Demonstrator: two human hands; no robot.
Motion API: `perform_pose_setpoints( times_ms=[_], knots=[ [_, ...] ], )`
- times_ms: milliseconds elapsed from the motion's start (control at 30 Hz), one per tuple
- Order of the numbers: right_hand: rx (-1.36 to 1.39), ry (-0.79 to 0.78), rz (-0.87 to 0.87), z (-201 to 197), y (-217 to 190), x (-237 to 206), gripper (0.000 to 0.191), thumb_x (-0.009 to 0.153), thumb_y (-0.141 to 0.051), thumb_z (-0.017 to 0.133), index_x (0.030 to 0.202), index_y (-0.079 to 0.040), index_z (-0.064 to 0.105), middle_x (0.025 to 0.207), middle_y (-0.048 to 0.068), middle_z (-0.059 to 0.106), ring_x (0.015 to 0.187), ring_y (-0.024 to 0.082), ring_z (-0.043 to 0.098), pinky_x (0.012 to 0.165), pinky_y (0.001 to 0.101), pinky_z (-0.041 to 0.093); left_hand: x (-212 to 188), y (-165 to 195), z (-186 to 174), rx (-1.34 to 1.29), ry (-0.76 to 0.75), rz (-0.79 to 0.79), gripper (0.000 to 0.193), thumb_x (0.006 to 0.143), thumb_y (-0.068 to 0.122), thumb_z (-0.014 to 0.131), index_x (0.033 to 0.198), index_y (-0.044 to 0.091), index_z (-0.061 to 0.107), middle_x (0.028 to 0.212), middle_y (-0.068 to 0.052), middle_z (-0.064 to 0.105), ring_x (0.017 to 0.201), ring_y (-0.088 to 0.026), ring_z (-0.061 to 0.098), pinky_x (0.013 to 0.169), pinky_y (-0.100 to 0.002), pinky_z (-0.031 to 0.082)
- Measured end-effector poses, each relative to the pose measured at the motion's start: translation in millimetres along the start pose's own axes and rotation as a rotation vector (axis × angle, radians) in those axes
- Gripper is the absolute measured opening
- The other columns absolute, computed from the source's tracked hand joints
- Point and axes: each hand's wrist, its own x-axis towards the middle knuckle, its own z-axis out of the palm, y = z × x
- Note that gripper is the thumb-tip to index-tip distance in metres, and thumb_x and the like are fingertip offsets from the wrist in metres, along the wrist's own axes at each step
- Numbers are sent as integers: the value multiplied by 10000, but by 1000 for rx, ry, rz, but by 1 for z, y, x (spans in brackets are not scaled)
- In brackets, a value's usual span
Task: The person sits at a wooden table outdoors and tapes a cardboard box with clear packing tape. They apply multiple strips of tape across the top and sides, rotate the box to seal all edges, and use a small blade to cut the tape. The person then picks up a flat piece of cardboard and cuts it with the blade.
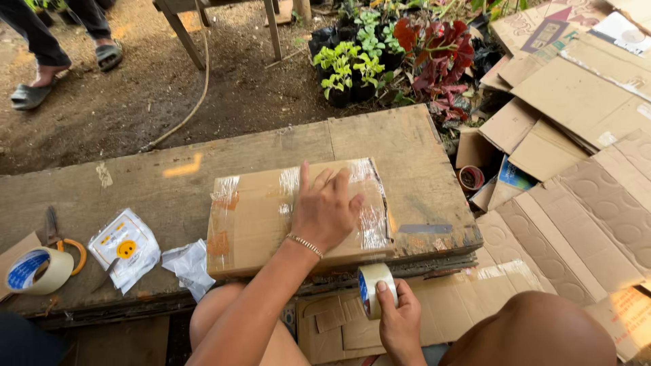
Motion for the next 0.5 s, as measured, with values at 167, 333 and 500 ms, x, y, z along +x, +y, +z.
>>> perform_pose_setpoints(
  times_ms=[167,333,500],
  knots=[
    [12,-35,-14,4,-11,1,261,983,-240,624,967,17,665,769,36,676,645,82,573,573,268,481,10,2,-14,47,-186,-16,608,1033,495,415,1388,13,522,1216,-157,676,1213,-307,625,1237,-664,151],
    [13,-22,13,4,-19,-5,264,988,-249,614,976,11,658,761,36,668,640,87,559,570,273,467,17,2,-25,97,-314,-53,648,986,562,358,1470,143,455,1412,-142,514,1349,-309,462,1182,-665,104],
    [-55,-40,-51,3,-22,-14,305,1002,-279,614,997,21,672,784,20,668,668,58,537,596,249,457,0,7,-15,167,-67,-17,761,987,640,294,1548,139,414,1624,-204,336,1538,-364,274,1194,-654,67]
  ],
)
